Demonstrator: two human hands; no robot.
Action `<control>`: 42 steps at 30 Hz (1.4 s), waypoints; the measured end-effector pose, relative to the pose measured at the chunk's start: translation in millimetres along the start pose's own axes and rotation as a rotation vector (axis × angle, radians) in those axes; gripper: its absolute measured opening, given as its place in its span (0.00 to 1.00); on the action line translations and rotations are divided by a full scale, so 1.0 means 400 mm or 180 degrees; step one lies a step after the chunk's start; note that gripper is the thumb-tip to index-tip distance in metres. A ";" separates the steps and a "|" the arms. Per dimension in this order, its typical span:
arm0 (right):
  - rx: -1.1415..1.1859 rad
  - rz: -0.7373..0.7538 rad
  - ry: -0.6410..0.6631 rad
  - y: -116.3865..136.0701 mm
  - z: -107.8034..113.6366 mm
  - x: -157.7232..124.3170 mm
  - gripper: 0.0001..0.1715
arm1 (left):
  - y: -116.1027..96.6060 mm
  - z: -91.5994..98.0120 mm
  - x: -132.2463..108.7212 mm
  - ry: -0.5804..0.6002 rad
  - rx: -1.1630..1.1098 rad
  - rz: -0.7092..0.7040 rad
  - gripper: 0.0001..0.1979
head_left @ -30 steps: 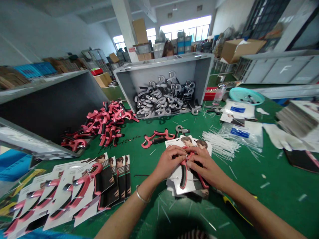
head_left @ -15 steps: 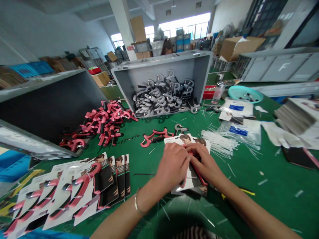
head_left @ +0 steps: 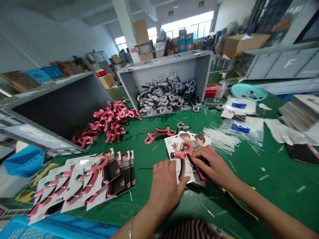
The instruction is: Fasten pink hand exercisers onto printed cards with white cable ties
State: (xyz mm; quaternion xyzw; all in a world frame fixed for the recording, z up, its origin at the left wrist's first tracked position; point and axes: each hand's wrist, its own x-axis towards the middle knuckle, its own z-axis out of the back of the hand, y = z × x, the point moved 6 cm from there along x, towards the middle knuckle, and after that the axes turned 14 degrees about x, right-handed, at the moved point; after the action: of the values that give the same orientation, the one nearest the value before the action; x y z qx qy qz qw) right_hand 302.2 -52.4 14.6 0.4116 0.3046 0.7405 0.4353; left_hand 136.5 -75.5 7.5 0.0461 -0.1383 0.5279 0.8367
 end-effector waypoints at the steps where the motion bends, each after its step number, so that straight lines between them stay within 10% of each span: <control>1: -0.0157 0.0095 0.0192 0.022 -0.009 -0.013 0.07 | 0.005 -0.003 -0.006 0.0135 -0.0064 0.0073 0.14; 14: -0.0921 0.0326 0.0721 0.071 -0.105 -0.017 0.07 | 0.157 -0.023 -0.025 0.0292 -0.2146 0.0655 0.06; 25: 0.0008 0.0082 0.0414 0.049 -0.063 -0.015 0.03 | 0.048 -0.012 0.022 -0.0044 -0.1849 -0.0368 0.05; 42: -0.0236 0.0104 0.0157 0.036 -0.064 -0.024 0.06 | 0.084 -0.045 0.030 0.0051 -0.2618 0.0294 0.04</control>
State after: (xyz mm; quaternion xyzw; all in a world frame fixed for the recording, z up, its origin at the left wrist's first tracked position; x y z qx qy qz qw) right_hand 276.8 -69.7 10.9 0.3817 0.2808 0.7682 0.4305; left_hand 114.5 -46.2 -8.8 -0.3024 -0.3331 0.4660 0.7619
